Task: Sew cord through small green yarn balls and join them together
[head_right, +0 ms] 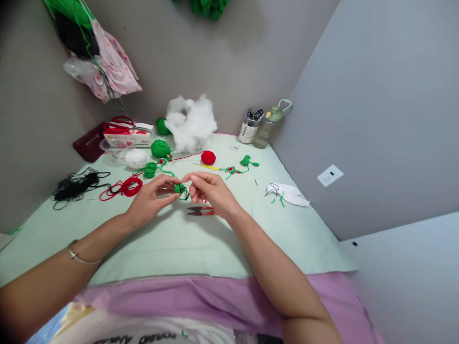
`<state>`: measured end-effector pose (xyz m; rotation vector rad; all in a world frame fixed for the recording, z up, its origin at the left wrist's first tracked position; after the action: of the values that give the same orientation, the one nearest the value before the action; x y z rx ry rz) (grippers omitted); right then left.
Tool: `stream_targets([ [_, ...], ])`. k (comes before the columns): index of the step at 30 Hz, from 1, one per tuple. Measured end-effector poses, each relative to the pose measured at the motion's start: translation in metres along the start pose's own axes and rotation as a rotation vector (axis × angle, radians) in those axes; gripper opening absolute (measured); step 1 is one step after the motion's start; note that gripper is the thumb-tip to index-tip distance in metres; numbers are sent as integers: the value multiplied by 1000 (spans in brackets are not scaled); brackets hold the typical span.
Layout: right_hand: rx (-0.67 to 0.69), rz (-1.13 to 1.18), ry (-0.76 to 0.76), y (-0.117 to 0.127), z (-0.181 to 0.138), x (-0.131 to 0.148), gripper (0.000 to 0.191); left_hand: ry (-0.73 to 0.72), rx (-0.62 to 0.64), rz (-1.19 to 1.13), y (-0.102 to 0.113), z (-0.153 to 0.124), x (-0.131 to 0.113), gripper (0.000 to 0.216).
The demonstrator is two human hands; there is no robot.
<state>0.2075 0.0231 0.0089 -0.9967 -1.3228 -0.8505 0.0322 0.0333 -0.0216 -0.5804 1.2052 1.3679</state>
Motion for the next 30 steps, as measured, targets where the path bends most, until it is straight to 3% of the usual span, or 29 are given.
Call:
stream_targets([
  [5, -51, 65, 77, 11, -9, 22, 35, -18, 92, 61, -4, 0, 11, 23],
  [9, -231, 127, 255, 36, -11, 37, 30, -74, 191, 93, -11, -2, 11, 22],
  [15, -435, 66, 262, 60, -8, 39, 34, -172, 332, 128, -31, -13, -3, 19],
  [19, -394, 82, 272, 54, -7, 39, 36, -48, 350, 1, -33, -14, -1, 20],
  [24, -258, 83, 255, 41, -11, 38, 35, 250, 192, -268, -15, -4, 8, 40],
  [30, -175, -163, 200, 22, -13, 29, 34, 206, 80, -382, -1, 2, 5, 37],
])
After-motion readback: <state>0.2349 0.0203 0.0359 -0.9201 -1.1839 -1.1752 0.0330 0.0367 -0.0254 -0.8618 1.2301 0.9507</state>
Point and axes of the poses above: each hand's wrist, its own z-axis towards the middle knuckle, its own y-axis out of the back of the hand, x = y × z, the point moved 4 cm from there along z, towards the middle knuckle, and after that the axes turned 2 degrees about -z, right-handed, at the moved point
